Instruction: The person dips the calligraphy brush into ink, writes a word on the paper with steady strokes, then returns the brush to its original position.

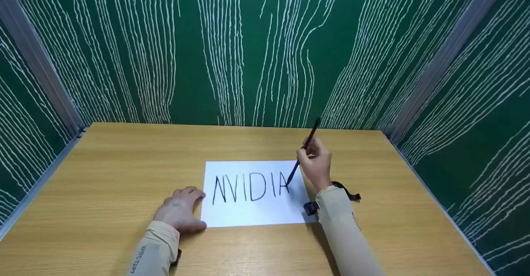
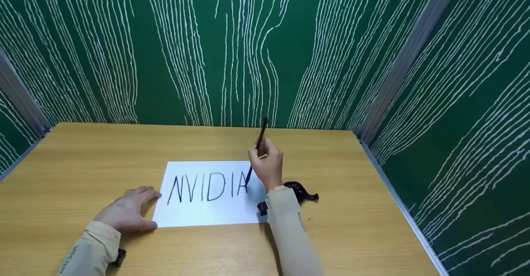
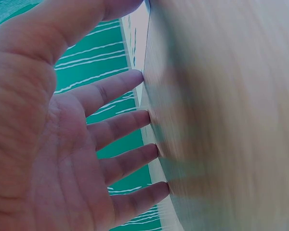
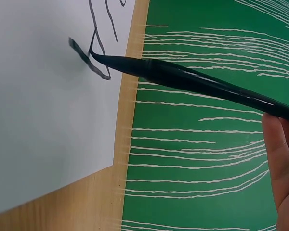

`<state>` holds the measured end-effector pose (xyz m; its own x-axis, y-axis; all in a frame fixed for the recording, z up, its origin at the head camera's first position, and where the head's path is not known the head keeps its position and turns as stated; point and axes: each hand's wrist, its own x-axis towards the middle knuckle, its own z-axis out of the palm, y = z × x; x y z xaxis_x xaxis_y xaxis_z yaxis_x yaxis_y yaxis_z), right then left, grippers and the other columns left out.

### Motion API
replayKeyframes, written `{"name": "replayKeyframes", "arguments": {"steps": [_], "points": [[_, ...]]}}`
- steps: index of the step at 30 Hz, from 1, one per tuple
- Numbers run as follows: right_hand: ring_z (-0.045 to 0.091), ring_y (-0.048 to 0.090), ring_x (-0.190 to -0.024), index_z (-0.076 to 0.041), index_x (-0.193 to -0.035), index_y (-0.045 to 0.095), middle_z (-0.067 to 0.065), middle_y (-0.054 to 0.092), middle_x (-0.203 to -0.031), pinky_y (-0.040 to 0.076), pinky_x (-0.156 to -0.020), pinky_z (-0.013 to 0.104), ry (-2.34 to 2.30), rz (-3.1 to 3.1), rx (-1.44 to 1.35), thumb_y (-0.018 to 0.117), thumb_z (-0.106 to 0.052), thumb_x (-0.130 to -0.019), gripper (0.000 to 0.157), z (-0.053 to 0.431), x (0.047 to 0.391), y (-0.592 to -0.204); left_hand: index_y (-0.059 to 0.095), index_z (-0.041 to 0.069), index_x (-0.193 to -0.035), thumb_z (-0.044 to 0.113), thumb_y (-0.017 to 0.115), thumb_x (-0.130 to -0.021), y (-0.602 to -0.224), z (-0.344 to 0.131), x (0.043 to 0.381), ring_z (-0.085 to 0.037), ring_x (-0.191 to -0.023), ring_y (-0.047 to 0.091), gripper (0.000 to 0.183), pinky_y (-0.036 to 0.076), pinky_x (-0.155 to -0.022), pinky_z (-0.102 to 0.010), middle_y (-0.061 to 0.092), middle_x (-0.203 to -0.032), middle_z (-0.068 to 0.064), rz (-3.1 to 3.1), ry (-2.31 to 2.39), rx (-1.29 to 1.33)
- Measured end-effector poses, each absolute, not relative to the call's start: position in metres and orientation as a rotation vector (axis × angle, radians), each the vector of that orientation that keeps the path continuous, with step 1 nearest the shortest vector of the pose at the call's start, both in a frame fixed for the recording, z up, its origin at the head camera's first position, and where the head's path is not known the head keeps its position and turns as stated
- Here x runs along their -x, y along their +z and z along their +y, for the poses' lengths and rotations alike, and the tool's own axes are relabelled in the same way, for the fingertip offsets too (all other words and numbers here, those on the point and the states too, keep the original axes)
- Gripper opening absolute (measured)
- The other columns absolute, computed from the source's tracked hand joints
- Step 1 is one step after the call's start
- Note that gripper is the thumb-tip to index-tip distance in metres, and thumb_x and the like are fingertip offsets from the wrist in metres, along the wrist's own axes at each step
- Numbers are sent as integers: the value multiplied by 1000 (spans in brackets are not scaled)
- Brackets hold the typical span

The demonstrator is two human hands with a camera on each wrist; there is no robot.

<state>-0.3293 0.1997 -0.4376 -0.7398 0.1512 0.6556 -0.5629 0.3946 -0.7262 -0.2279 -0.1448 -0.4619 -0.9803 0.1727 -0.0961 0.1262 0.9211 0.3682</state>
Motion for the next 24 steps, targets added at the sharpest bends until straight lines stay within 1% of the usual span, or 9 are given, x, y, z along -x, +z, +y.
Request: {"name": "replayKeyframes", "arguments": {"steps": [5, 9, 11, 13, 16, 20, 24], "points": [[15, 53, -56, -11, -86, 55, 4, 57, -67, 46, -44, 25, 1397, -1980, -342, 52, -3, -77, 12, 201, 330, -439, 49, 22, -121, 39, 74, -51, -462, -144, 229, -30, -121, 35, 77, 33, -92, -53, 40, -133, -7, 2960, 551, -256], [15, 53, -57, -12, -86, 55, 3, 56, -67, 47, -45, 25, 1396, -1991, -329, 52, -3, -77, 13, 204, 329, -439, 49, 22, -121, 40, 74, -50, -463, -143, 230, -30, -120, 35, 78, 32, -93, -53, 40, -133, -7, 2960, 548, -263], [19, 54, -57, -11, -86, 54, 4, 57, -67, 49, -46, 27, 1393, -2004, -324, 52, -2, -78, 13, 201, 323, -433, 48, 22, -122, 39, 74, -50, -463, -143, 231, -30, -120, 35, 78, 32, -92, -54, 39, -133, -7, 2961, 548, -258], [22, 54, -58, -10, -85, 54, 3, 56, -67, 49, -47, 26, 1386, -2008, -326, 52, 0, -77, 13, 199, 318, -427, 48, 22, -122, 39, 74, -49, -463, -143, 231, -30, -121, 35, 79, 32, -92, -53, 39, -134, -6, 2962, 550, -251], [25, 53, -56, -6, -83, 53, 5, 56, -66, 48, -46, 27, 1372, -1999, -351, 51, 3, -77, 11, 193, 311, -418, 49, 22, -121, 39, 74, -50, -463, -144, 231, -29, -120, 36, 77, 34, -91, -52, 40, -133, -6, 2972, 546, -264], [23, 53, -54, -5, -81, 52, 6, 56, -63, 48, -44, 26, 1358, -1972, -389, 51, 3, -77, 10, 192, 311, -417, 49, 21, -121, 38, 74, -50, -463, -146, 230, -29, -120, 36, 76, 35, -91, -51, 41, -132, -6, 2972, 547, -277], [23, 54, -55, -5, -81, 53, 6, 56, -64, 48, -45, 25, 1390, -1947, -371, 51, 2, -78, 8, 193, 311, -416, 48, 21, -121, 38, 74, -50, -462, -146, 230, -30, -120, 36, 77, 34, -91, -52, 40, -133, -6, 2964, 552, -264]]}}
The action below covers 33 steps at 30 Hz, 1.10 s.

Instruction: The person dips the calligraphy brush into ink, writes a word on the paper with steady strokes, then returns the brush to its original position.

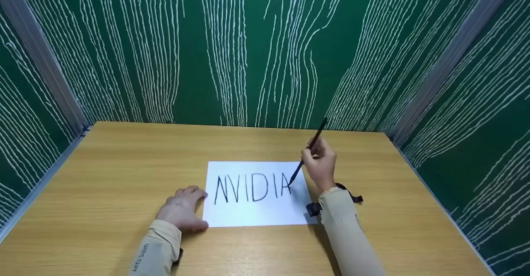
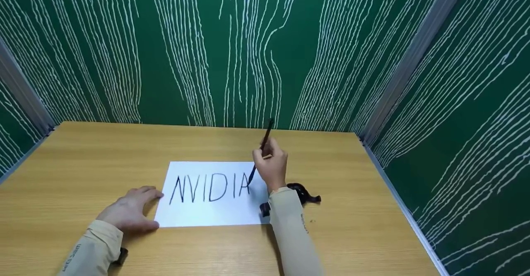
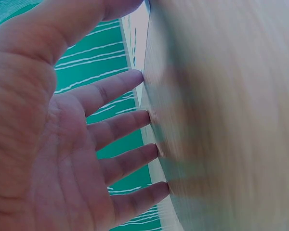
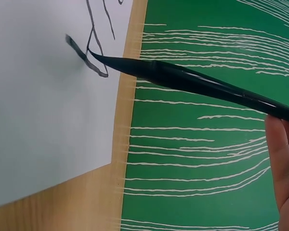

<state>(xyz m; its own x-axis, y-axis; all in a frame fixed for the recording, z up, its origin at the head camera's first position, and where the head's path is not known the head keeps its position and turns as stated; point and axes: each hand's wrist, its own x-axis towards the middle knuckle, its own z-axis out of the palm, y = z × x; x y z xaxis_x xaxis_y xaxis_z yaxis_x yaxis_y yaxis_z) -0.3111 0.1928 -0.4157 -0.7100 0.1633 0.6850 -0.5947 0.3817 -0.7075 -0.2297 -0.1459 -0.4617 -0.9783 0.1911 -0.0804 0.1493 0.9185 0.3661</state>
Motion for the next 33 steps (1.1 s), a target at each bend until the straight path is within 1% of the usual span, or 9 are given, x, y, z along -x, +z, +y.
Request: {"name": "replayKeyframes", "arguments": {"steps": [3, 7, 13, 17, 19, 22, 27, 33], "points": [[20, 54, -55, -1, -83, 53, 7, 56, -65, 48, -45, 24, 1406, -1929, -356, 51, 1, -78, 6, 194, 311, -415, 48, 22, -122, 39, 74, -50, -461, -145, 229, -31, -120, 35, 78, 33, -92, -52, 40, -133, -6, 2962, 555, -258], [17, 54, -54, 5, -84, 53, 7, 56, -65, 48, -44, 24, 1390, -1930, -360, 52, 1, -78, 8, 195, 311, -414, 48, 23, -122, 39, 74, -50, -462, -145, 229, -30, -121, 35, 78, 33, -92, -52, 39, -133, -6, 2958, 551, -244], [25, 54, -56, 5, -84, 52, 6, 57, -65, 48, -45, 29, 1381, -1942, -369, 51, 2, -77, 8, 193, 310, -414, 47, 22, -123, 39, 74, -50, -462, -145, 229, -31, -122, 34, 80, 31, -94, -53, 39, -134, -6, 2947, 562, -242], [27, 53, -56, 2, -84, 52, 6, 56, -66, 48, -46, 26, 1384, -1953, -371, 51, 2, -78, 7, 193, 312, -418, 47, 23, -123, 40, 75, -50, -461, -145, 229, -31, -122, 34, 79, 31, -94, -53, 38, -135, -6, 2944, 561, -228], [26, 53, -56, 0, -84, 53, 6, 56, -66, 48, -45, 26, 1399, -1951, -379, 51, 2, -78, 7, 195, 317, -423, 48, 24, -123, 40, 75, -51, -461, -145, 228, -30, -123, 33, 78, 31, -94, -53, 37, -135, -6, 2942, 563, -216], [22, 54, -54, -2, -85, 53, 6, 56, -66, 49, -45, 27, 1417, -1947, -398, 51, 1, -78, 8, 198, 324, -430, 48, 23, -122, 39, 74, -51, -461, -145, 228, -30, -122, 34, 77, 32, -94, -52, 38, -134, -6, 2950, 561, -224], [15, 54, -53, -13, -85, 53, 2, 56, -66, 49, -44, 29, 1430, -1942, -402, 50, -2, -79, 13, 201, 331, -437, 49, 22, -121, 38, 74, -51, -462, -146, 229, -30, -121, 35, 76, 32, -93, -53, 40, -133, -7, 2962, 561, -248], [16, 54, -54, -13, -85, 53, 2, 56, -66, 49, -43, 30, 1436, -1940, -403, 50, -2, -78, 14, 202, 332, -439, 48, 23, -122, 39, 75, -52, -462, -146, 229, -30, -122, 34, 77, 31, -94, -53, 39, -134, -6, 2949, 560, -232]]}}
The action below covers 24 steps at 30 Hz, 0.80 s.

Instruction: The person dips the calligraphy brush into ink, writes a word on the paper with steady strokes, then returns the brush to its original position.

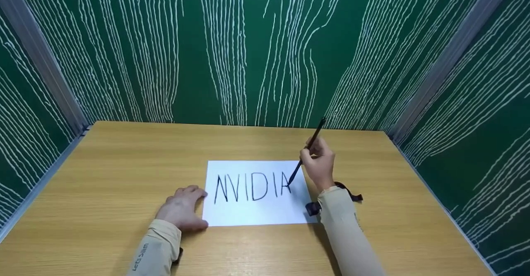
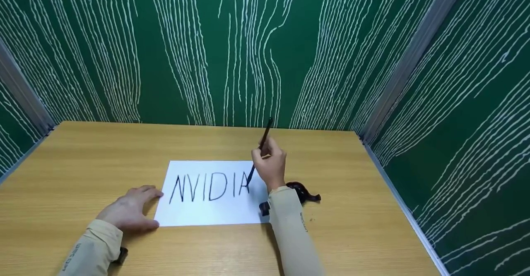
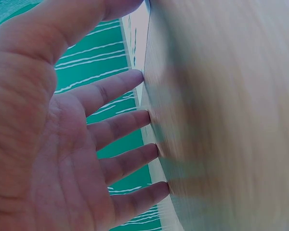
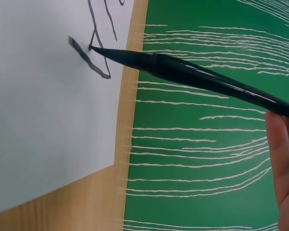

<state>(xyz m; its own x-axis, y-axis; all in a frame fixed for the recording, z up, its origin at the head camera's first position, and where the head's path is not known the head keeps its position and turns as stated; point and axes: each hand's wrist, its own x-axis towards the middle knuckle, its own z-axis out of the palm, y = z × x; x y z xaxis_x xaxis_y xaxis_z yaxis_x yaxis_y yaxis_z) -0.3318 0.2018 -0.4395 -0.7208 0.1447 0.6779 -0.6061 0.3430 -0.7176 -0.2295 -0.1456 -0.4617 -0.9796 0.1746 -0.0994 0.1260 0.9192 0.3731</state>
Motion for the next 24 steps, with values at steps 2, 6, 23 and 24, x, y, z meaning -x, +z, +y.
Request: {"name": "replayKeyframes", "arguments": {"steps": [2, 6, 23, 24], "points": [[16, 54, -54, -13, -85, 53, 3, 56, -66, 49, -43, 29, 1435, -1947, -400, 50, -1, -78, 14, 202, 332, -439, 48, 23, -122, 39, 75, -52, -462, -146, 229, -30, -122, 34, 77, 31, -95, -53, 38, -134, -6, 2946, 559, -226], [17, 54, -55, -11, -85, 54, 4, 56, -67, 49, -45, 27, 1429, -1966, -390, 50, 0, -79, 14, 202, 329, -436, 48, 23, -122, 39, 75, -51, -462, -145, 230, -30, -122, 34, 77, 31, -94, -52, 38, -134, -6, 2949, 553, -233], [18, 52, -53, -8, -81, 53, 4, 56, -64, 47, -44, 24, 1408, -1965, -385, 50, 3, -77, 12, 197, 317, -422, 50, 21, -121, 38, 74, -50, -463, -145, 229, -31, -121, 36, 77, 34, -91, -52, 40, -133, -8, 2975, 556, -254], [17, 52, -53, -8, -81, 53, 4, 56, -64, 47, -44, 24, 1412, -1965, -381, 50, 3, -77, 12, 197, 317, -422, 50, 21, -121, 38, 74, -50, -463, -145, 229, -31, -121, 36, 77, 34, -91, -52, 40, -133, -8, 2973, 557, -252]]}}
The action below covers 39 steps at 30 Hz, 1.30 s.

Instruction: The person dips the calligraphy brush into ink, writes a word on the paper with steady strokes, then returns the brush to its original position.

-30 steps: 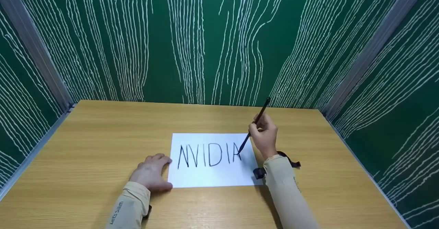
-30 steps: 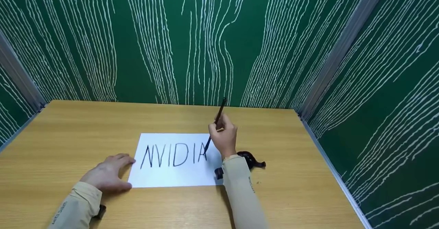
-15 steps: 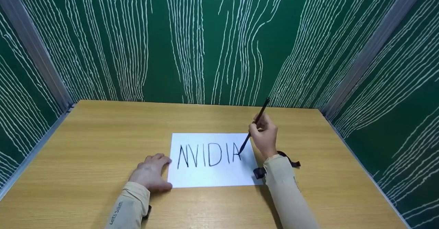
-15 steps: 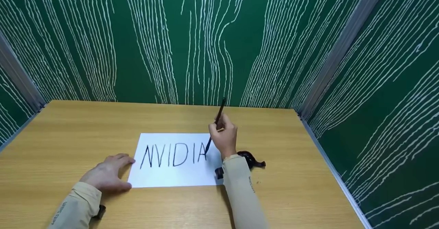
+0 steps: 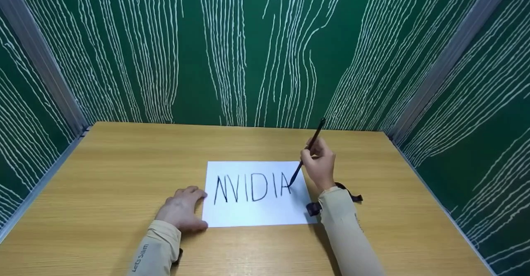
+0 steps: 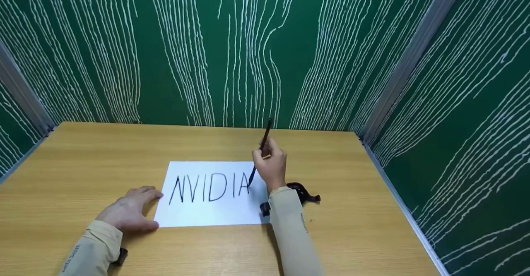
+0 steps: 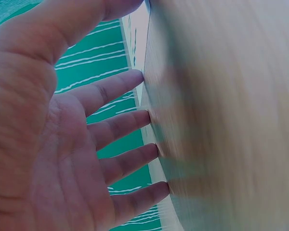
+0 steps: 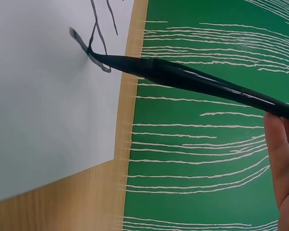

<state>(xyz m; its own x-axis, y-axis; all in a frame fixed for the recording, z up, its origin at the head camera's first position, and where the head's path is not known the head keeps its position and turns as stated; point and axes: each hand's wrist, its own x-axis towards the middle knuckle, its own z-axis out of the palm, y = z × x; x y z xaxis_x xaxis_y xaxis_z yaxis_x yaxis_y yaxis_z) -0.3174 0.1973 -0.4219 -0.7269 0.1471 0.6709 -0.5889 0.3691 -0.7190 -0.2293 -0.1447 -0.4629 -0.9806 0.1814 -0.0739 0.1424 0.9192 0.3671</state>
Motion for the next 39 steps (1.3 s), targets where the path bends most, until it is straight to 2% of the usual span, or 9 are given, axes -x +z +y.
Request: {"name": "replayKeyframes", "arguments": {"steps": [5, 10, 13, 17, 22, 29, 35, 39], "points": [[18, 54, -53, -2, -83, 53, 6, 56, -65, 49, -45, 27, 1432, -1956, -375, 50, 2, -78, 8, 195, 313, -417, 49, 21, -121, 40, 74, -51, -462, -145, 229, -31, -121, 35, 77, 33, -92, -53, 40, -133, -8, 2971, 547, -244], [29, 56, -54, 5, -86, 50, 10, 57, -66, 50, -45, 38, 1498, -1907, -387, 49, 3, -79, 8, 196, 313, -415, 49, 21, -122, 40, 74, -51, -461, -145, 228, -31, -121, 35, 77, 33, -92, -53, 39, -134, -8, 2967, 545, -240], [33, 56, -56, 1, -87, 50, 11, 57, -67, 50, -47, 42, 1530, -1903, -358, 49, 2, -79, 8, 196, 312, -413, 48, 22, -122, 40, 74, -51, -460, -145, 229, -31, -122, 35, 78, 33, -93, -53, 39, -134, -8, 2960, 544, -237], [33, 56, -58, -4, -89, 51, 11, 56, -69, 51, -49, 41, 1569, -1916, -309, 50, 1, -80, 11, 196, 311, -411, 48, 22, -123, 41, 74, -51, -461, -145, 229, -30, -122, 34, 78, 32, -93, -53, 38, -134, -8, 2952, 544, -233], [35, 56, -61, -6, -97, 50, 12, 56, -70, 52, -50, 38, 1607, -1938, -257, 50, -1, -80, 18, 196, 312, -408, 48, 22, -123, 41, 75, -50, -461, -145, 229, -30, -121, 35, 79, 32, -93, -53, 39, -134, -8, 2955, 550, -235], [38, 55, -62, -7, -106, 45, 17, 55, -72, 51, -51, 44, 1683, -1932, -269, 51, -1, -81, 26, 196, 311, -404, 50, 21, -120, 39, 74, -52, -462, -146, 228, -30, -121, 36, 74, 33, -93, -52, 41, -132, -8, 2978, 551, -274], [36, 56, -63, -9, -106, 45, 19, 55, -75, 49, -53, 50, 1762, -1963, -218, 52, -4, -82, 25, 196, 311, -401, 50, 21, -120, 39, 74, -51, -461, -146, 228, -31, -121, 36, 76, 32, -94, -52, 41, -133, -8, 2976, 554, -275], [32, 57, -64, -11, -108, 47, 19, 56, -79, 50, -55, 49, 1780, -2004, -166, 53, -6, -83, 27, 196, 311, -398, 49, 21, -121, 39, 74, -51, -461, -146, 228, -30, -121, 36, 76, 32, -94, -52, 40, -133, -8, 2970, 555, -264]]}}
